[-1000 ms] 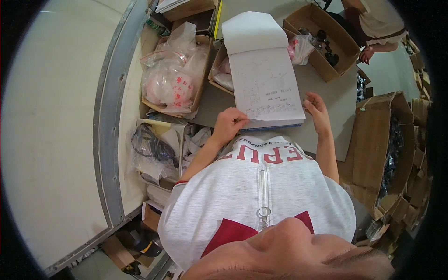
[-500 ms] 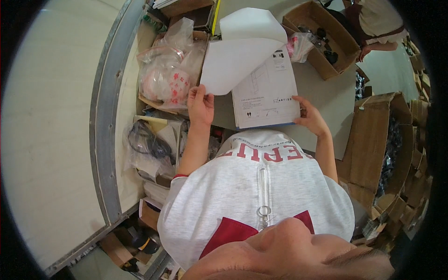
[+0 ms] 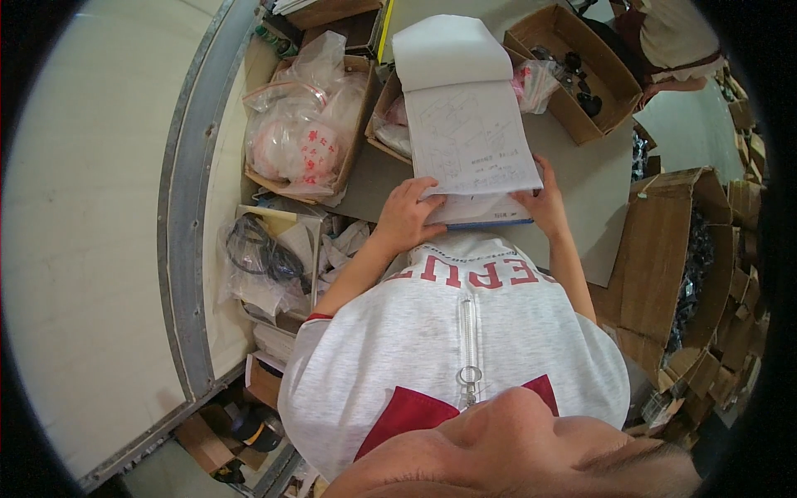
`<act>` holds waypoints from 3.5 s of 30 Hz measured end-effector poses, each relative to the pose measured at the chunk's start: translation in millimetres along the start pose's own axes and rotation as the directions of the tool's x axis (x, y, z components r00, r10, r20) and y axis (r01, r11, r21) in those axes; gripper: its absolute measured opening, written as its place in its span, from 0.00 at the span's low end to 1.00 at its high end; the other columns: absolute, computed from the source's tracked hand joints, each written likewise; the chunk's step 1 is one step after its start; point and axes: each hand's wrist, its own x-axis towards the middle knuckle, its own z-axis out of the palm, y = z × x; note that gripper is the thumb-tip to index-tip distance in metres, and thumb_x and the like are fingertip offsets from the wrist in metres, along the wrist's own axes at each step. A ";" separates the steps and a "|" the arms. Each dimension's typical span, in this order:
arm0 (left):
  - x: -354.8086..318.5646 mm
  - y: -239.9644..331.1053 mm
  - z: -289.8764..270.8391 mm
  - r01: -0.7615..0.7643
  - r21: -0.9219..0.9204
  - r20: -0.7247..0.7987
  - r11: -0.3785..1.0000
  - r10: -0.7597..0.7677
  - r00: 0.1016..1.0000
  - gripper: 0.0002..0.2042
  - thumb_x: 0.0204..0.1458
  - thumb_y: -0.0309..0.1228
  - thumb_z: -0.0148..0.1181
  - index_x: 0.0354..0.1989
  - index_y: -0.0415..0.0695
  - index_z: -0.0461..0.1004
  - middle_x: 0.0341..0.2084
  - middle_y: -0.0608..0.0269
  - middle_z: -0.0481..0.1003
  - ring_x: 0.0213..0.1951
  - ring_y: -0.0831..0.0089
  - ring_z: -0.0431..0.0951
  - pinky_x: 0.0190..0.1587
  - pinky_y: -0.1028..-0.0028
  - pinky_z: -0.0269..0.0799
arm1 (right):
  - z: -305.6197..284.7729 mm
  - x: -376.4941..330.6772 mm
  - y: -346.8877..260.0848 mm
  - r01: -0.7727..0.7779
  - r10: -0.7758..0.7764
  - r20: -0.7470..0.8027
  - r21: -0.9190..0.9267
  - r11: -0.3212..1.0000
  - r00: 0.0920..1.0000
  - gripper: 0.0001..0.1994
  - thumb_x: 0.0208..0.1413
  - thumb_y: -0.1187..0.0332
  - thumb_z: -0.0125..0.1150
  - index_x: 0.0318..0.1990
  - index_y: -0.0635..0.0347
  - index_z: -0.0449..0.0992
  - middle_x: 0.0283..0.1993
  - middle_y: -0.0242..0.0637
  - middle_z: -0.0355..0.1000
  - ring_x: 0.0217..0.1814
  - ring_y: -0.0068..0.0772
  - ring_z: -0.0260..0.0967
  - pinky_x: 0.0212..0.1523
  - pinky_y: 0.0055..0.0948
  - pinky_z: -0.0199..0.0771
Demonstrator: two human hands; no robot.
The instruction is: The person picks up a manual by hand, flips through the pages, and points at diagrams.
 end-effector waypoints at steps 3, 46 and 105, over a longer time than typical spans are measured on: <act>-2.1 -15.7 2.3 0.083 -0.078 -0.058 0.993 -0.087 0.995 0.17 0.38 0.32 0.66 0.40 0.44 0.77 0.42 0.56 0.70 0.43 0.60 0.72 0.42 0.64 0.70 | -5.1 0.1 -23.0 -0.227 0.224 0.050 0.056 0.972 0.973 0.40 0.42 0.80 0.63 0.64 0.52 0.49 0.34 0.48 0.74 0.39 0.32 0.73 0.38 0.29 0.71; 152.0 -99.7 2.5 0.217 0.367 -0.123 0.905 -0.184 0.975 0.29 0.47 0.39 0.59 0.60 0.52 0.61 0.64 0.51 0.48 0.64 0.46 0.46 0.61 0.44 0.44 | -9.3 -11.3 -13.3 -0.200 0.142 0.233 0.249 0.948 0.962 0.34 0.48 0.81 0.58 0.63 0.59 0.52 0.40 0.43 0.71 0.42 0.30 0.69 0.43 0.27 0.69; 93.7 101.6 -131.5 -0.789 0.005 -1.000 0.615 0.001 -0.005 0.19 0.50 0.32 0.53 0.51 0.51 0.59 0.38 0.65 0.63 0.38 0.67 0.63 0.39 0.66 0.59 | 153.6 -20.2 -130.7 0.535 -0.683 0.282 0.452 0.714 0.674 0.08 0.55 0.71 0.46 0.34 0.61 0.73 0.29 0.51 0.71 0.30 0.57 0.68 0.30 0.40 0.70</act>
